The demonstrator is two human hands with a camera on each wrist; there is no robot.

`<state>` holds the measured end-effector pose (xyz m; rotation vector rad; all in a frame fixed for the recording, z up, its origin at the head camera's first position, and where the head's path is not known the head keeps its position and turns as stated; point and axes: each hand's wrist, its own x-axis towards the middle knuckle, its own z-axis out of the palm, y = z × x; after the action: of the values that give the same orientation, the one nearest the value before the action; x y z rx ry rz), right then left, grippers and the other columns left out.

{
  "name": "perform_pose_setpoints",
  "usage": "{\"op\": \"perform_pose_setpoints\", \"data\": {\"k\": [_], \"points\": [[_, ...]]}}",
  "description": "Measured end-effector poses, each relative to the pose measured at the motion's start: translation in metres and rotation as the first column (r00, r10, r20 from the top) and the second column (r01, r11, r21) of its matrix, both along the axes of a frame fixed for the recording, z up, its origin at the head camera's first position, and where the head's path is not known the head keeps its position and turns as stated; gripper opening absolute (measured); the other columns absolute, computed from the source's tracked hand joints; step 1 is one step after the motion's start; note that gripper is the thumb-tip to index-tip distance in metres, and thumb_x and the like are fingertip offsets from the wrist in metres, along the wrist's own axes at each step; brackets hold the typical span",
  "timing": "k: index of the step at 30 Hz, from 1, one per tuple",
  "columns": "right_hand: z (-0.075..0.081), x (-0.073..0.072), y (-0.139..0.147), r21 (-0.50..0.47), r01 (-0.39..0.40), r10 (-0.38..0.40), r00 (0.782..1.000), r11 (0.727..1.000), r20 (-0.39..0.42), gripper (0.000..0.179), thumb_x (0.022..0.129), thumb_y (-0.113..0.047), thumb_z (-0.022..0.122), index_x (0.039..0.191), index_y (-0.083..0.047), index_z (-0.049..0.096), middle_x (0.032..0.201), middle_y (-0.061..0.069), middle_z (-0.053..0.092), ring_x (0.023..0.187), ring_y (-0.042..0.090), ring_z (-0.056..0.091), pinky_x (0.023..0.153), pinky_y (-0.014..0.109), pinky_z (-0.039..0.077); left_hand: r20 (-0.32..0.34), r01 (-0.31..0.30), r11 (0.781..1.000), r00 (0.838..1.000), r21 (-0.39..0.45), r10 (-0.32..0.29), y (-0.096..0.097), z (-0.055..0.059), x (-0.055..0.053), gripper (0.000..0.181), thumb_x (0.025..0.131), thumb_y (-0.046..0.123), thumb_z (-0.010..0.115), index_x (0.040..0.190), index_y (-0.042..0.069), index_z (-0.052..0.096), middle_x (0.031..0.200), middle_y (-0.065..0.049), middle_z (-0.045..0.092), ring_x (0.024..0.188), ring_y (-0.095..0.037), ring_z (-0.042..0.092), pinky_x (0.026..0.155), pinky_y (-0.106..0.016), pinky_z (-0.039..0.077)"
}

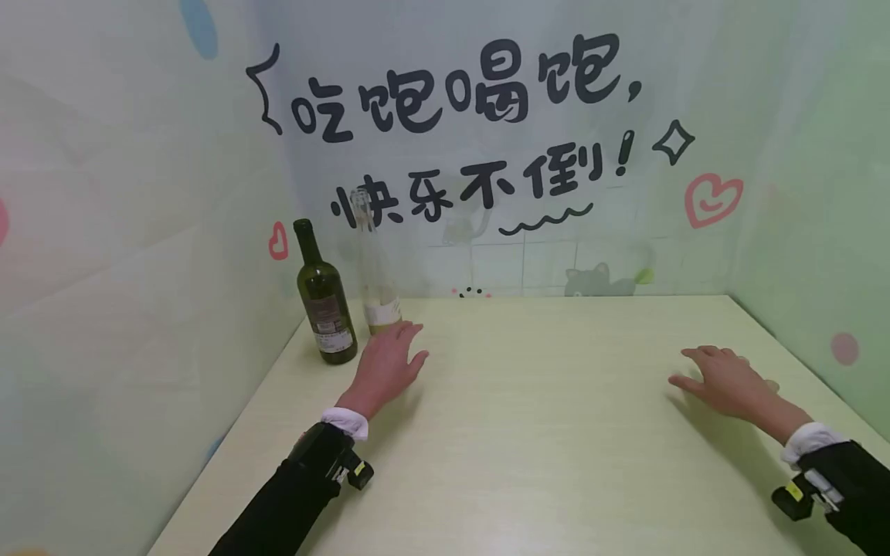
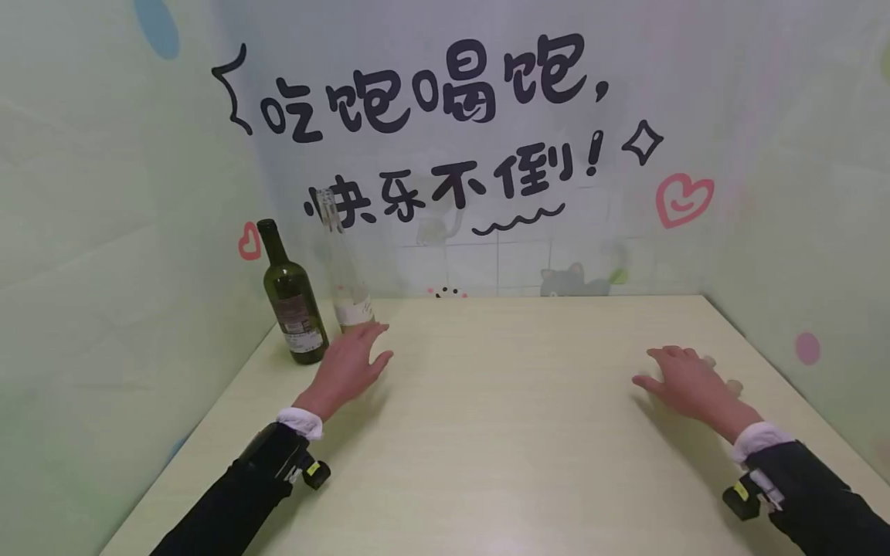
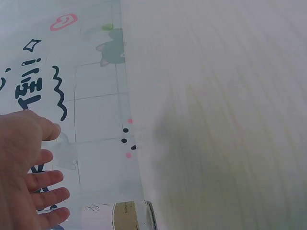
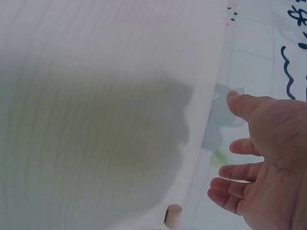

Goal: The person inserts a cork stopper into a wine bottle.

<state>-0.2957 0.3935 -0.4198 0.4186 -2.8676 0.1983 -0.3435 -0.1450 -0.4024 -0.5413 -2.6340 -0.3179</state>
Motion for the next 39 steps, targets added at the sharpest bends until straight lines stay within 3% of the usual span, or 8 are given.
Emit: {"op": "perform_pose_setpoints", "data": {"k": [4, 7, 12, 18, 26, 32, 35, 39], "points": [[-0.006, -0.007, 0.018, 0.007, 0.048, -0.048, 0.999, 0.999, -0.003, 0.072, 0.09, -0.047, 0.059, 0.12, 0.019, 0.054, 0.115, 0.043, 0.05, 0.102, 0.061, 0.047, 0.082, 0.065, 0.039, -0.054, -0.037, 0.992, 0.998, 0.123, 0.044, -0.002, 0.006, -0.007, 0.048, 0.092, 0.033, 0.06, 0.133, 0.008, 0.056, 0.13, -0.011, 0.055, 0.118, -0.029, 0.052, 0.093, -0.046, 0.042], [-0.01, -0.009, 0.028, 0.019, 0.083, -0.082, 0.996, 0.996, -0.017, 0.072, 0.089, -0.047, 0.061, 0.117, 0.02, 0.055, 0.112, 0.043, 0.051, 0.097, 0.061, 0.049, 0.075, 0.064, 0.042, -0.092, -0.053, 0.972, 0.993, 0.23, 0.076, -0.006, 0.012, -0.015, 0.047, 0.092, 0.03, 0.06, 0.132, 0.006, 0.055, 0.128, -0.013, 0.054, 0.115, -0.031, 0.052, 0.091, -0.047, 0.042], [-0.011, -0.01, 0.04, 0.026, 0.156, -0.156, 0.988, 0.987, -0.011, 0.075, 0.09, -0.05, 0.058, 0.118, 0.02, 0.054, 0.107, 0.043, 0.052, 0.093, 0.06, 0.05, 0.066, 0.062, 0.044, -0.119, -0.097, 0.91, 0.98, 0.403, 0.157, -0.013, 0.028, -0.03, 0.05, 0.091, 0.028, 0.061, 0.134, 0.005, 0.049, 0.129, -0.015, 0.05, 0.112, -0.032, 0.052, 0.088, -0.047, 0.045], [-0.01, -0.009, 0.056, 0.029, 0.245, -0.245, 0.969, 0.969, 0.027, 0.082, 0.091, -0.057, 0.051, 0.122, 0.019, 0.05, 0.107, 0.043, 0.051, 0.091, 0.061, 0.046, 0.066, 0.066, 0.038, -0.127, -0.101, 0.835, 0.971, 0.541, 0.201, -0.02, 0.051, -0.046, 0.058, 0.092, 0.028, 0.059, 0.141, 0.003, 0.037, 0.136, -0.018, 0.04, 0.119, -0.033, 0.048, 0.096, -0.046, 0.042], [-0.018, -0.01, 0.076, -0.008, 0.266, -0.264, 0.96, 0.964, 0.091, 0.068, 0.092, -0.058, 0.047, 0.1, 0.009, 0.056, 0.082, 0.029, 0.059, 0.069, 0.052, 0.051, 0.057, 0.061, 0.037, -0.072, -0.103, 0.759, 0.978, 0.643, 0.194, -0.021, 0.068, -0.067, 0.07, 0.095, 0.034, 0.054, 0.151, 0.007, 0.021, 0.146, -0.017, 0.03, 0.129, -0.032, 0.041, 0.106, -0.044, 0.033], [-0.024, -0.019, 0.085, -0.013, 0.263, -0.261, 0.962, 0.965, 0.074, 0.074, 0.094, -0.06, 0.041, 0.107, 0.01, 0.057, 0.084, 0.028, 0.061, 0.062, 0.042, 0.053, 0.052, 0.057, 0.037, -0.055, -0.105, 0.725, 0.98, 0.681, 0.193, -0.021, 0.079, -0.083, 0.074, 0.095, 0.034, 0.054, 0.153, 0.008, 0.016, 0.15, -0.015, 0.027, 0.132, -0.031, 0.037, 0.108, -0.042, 0.03], [-0.024, -0.022, 0.088, -0.014, 0.266, -0.264, 0.961, 0.964, 0.084, 0.069, 0.094, -0.06, 0.04, 0.101, 0.007, 0.059, 0.076, 0.02, 0.06, 0.058, 0.036, 0.051, 0.051, 0.053, 0.036, -0.045, -0.12, 0.713, 0.977, 0.691, 0.208, -0.021, 0.084, -0.092, 0.075, 0.094, 0.033, 0.055, 0.153, 0.007, 0.016, 0.15, -0.017, 0.028, 0.133, -0.031, 0.036, 0.109, -0.04, 0.029], [-0.022, -0.023, 0.087, -0.015, 0.27, -0.267, 0.959, 0.963, 0.099, 0.06, 0.095, -0.056, 0.042, 0.091, 0.002, 0.058, 0.069, 0.013, 0.056, 0.057, 0.032, 0.049, 0.051, 0.05, 0.035, -0.013, -0.147, 0.679, 0.974, 0.72, 0.225, -0.022, 0.085, -0.101, 0.076, 0.093, 0.03, 0.058, 0.153, 0.006, 0.017, 0.148, -0.019, 0.03, 0.133, -0.033, 0.037, 0.109, -0.04, 0.028]]}}
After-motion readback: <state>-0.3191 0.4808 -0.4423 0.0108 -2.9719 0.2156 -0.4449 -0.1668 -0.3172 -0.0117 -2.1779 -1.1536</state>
